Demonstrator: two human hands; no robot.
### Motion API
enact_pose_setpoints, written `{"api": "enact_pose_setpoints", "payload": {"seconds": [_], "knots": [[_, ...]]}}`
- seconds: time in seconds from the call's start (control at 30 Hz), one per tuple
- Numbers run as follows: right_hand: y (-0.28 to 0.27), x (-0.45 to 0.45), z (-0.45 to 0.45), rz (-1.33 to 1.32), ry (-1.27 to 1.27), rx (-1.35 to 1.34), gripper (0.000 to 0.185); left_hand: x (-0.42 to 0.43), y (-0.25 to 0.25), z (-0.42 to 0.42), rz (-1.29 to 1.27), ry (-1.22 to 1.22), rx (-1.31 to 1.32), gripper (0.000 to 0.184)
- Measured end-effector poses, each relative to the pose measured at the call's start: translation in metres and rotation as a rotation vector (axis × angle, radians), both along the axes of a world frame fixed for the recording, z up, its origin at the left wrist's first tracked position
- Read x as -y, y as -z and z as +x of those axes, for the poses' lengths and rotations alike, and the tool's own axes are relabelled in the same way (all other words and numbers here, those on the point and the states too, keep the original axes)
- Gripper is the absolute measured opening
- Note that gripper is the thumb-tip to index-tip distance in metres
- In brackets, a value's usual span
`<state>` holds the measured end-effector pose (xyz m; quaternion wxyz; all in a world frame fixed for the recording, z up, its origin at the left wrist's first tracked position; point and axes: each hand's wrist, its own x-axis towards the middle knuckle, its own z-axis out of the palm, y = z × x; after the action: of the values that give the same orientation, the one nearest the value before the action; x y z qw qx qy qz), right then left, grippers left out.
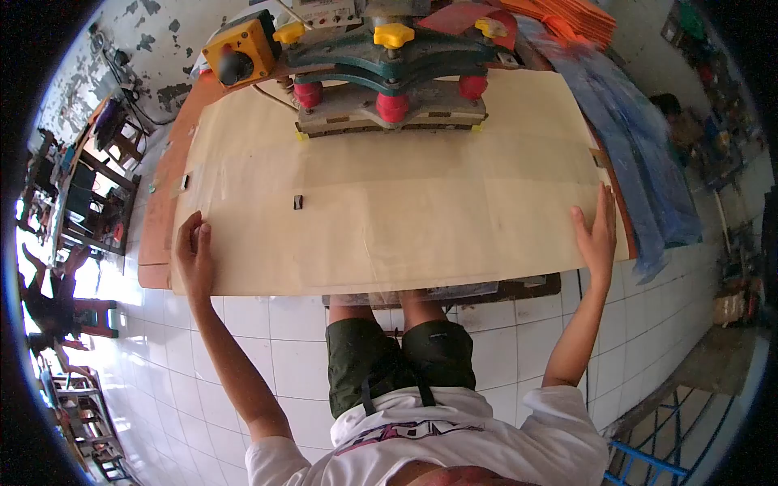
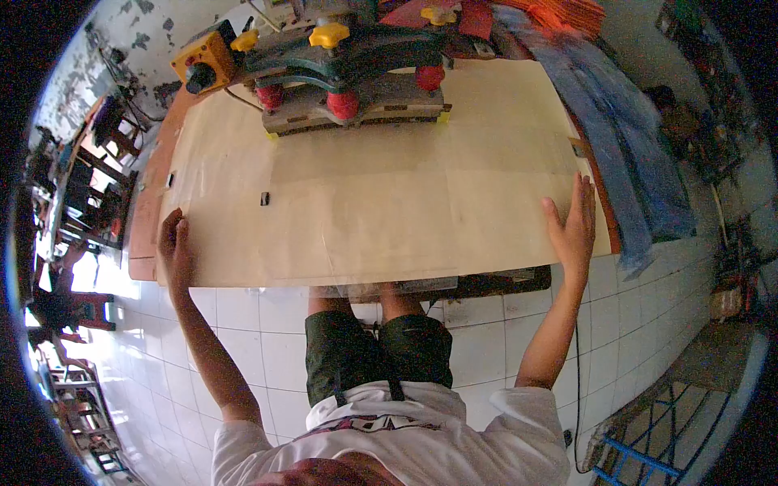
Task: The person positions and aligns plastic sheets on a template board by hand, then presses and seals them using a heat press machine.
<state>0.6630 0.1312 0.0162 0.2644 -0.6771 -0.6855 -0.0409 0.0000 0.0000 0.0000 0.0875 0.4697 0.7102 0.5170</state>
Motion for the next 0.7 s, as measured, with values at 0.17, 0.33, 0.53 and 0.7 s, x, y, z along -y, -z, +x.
{"api": "enact_pose_setpoints", "payload": {"seconds": [0.17,0.33,0.53,0.7], "knots": [[0.0,-0.0015,0.0017,0.033,-0.033,0.015,0.077,-0.0009,0.0018,-0.0003,0.025,-0.002,0.009,0.035],[0.0021,-0.0012,0.0028,-0.011,0.0,0.022,0.078,0.0007,-0.0003,0.0004,0.046,-0.002,0.041,0.036],[0.0028,-0.0016,0.0031,0.004,-0.008,0.026,0.079,0.0033,0.0019,-0.0043,0.097,0.003,0.106,0.037],[0.0028,-0.0022,-0.0006,-0.039,0.024,0.025,0.08,0.0036,-0.0007,-0.0038,0.091,0.0,0.093,0.036]]}}
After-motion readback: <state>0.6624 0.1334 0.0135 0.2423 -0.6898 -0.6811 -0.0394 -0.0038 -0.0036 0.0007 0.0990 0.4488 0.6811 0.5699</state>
